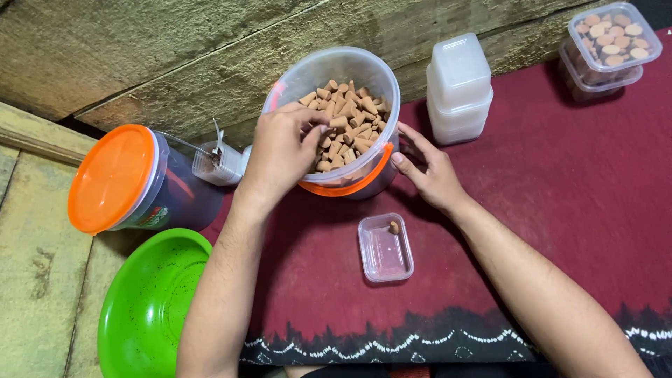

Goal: Picking up incense cones from a large bowl and placing them into a small plastic container.

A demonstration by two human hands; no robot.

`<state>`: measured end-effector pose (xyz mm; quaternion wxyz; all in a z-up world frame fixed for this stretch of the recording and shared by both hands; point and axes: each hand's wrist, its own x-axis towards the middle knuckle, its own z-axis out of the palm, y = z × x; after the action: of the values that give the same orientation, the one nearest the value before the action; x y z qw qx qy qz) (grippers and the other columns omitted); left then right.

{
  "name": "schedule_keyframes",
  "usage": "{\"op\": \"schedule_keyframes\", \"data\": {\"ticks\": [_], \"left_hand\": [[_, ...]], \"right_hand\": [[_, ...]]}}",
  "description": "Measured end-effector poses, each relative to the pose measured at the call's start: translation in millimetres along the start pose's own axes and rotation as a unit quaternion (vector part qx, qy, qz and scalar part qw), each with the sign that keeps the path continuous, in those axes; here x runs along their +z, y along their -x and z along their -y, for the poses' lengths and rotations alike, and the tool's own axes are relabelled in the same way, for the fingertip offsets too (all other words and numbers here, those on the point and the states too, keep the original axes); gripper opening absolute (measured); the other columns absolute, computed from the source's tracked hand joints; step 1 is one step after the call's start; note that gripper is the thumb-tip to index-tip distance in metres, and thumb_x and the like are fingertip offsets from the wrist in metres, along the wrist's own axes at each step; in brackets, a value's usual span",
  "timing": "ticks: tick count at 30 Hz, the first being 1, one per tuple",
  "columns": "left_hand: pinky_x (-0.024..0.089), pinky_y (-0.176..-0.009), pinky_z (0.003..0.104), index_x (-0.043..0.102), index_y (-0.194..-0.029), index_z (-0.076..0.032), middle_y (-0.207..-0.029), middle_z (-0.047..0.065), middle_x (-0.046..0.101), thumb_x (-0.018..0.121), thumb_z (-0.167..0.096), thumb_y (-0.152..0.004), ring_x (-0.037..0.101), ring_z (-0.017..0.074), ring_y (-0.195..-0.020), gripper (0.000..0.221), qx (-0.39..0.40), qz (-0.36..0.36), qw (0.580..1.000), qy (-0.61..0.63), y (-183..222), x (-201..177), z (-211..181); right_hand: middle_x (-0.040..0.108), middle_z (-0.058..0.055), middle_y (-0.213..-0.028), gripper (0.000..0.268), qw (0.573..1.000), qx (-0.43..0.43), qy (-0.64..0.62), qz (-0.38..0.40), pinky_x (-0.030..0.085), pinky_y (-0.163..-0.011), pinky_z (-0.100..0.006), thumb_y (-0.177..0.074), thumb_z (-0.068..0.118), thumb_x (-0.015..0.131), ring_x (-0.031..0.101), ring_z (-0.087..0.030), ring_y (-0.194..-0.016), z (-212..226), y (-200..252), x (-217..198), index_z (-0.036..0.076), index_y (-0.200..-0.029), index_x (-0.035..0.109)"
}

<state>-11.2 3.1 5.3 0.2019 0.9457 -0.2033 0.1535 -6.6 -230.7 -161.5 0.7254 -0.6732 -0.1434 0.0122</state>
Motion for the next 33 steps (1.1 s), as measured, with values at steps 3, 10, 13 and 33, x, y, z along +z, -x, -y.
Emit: {"op": "schedule_keyframes", "data": {"ticks": [3, 10, 13, 33], "left_hand": [[0.058, -0.079, 0.039, 0.078, -0.104, -0.009, -0.093, 0.007, 0.073, 0.072, 0.002, -0.091, 0.073, 0.0306, -0.089, 0.018, 0.069, -0.118, 0.990, 0.024, 15.4, -3.7, -6.4], [0.057, -0.078, 0.043, 0.073, -0.097, 0.001, -0.093, 0.015, 0.068, 0.067, 0.010, -0.095, 0.067, 0.0353, -0.078, 0.011, 0.203, -0.288, 0.931, -0.092, 82.3, -12.3, -62.4], [0.062, -0.076, 0.046, 0.077, -0.099, -0.001, -0.094, 0.013, 0.072, 0.058, 0.008, -0.092, 0.071, 0.0343, -0.079, 0.022, 0.231, -0.240, 0.940, -0.068, 111.0, -3.9, -79.9], [0.054, -0.080, 0.034, 0.068, -0.087, -0.002, -0.084, 0.011, 0.059, 0.064, 0.004, -0.079, 0.061, 0.0268, -0.088, 0.011, 0.214, 0.065, 0.965, -0.135, 142.6, 107.5, -26.9]], "right_hand": [[0.052, -0.025, -0.150, 0.062, 1.000, -0.004, 0.003, 0.000, 0.057, -0.095, -0.052, -0.098, 0.034, 0.068, 0.054, -0.046, -0.132, 2.5, 0.6, 0.5, 0.014, -0.153, 0.048], [0.052, -0.023, -0.150, 0.061, 1.000, -0.008, 0.004, 0.001, 0.057, -0.094, -0.051, -0.099, 0.033, 0.067, 0.055, -0.045, -0.131, -2.6, -1.8, -0.7, 0.014, -0.153, 0.049], [0.053, -0.022, -0.150, 0.060, 1.000, -0.010, 0.007, 0.004, 0.057, -0.094, -0.050, -0.100, 0.033, 0.067, 0.056, -0.042, -0.131, 0.6, 0.0, -1.5, 0.015, -0.154, 0.048], [0.052, -0.023, -0.150, 0.062, 0.999, -0.028, 0.026, 0.012, 0.058, -0.092, -0.050, -0.100, 0.033, 0.067, 0.057, -0.041, -0.130, -1.7, 0.6, -2.5, 0.012, -0.155, 0.046]]}}
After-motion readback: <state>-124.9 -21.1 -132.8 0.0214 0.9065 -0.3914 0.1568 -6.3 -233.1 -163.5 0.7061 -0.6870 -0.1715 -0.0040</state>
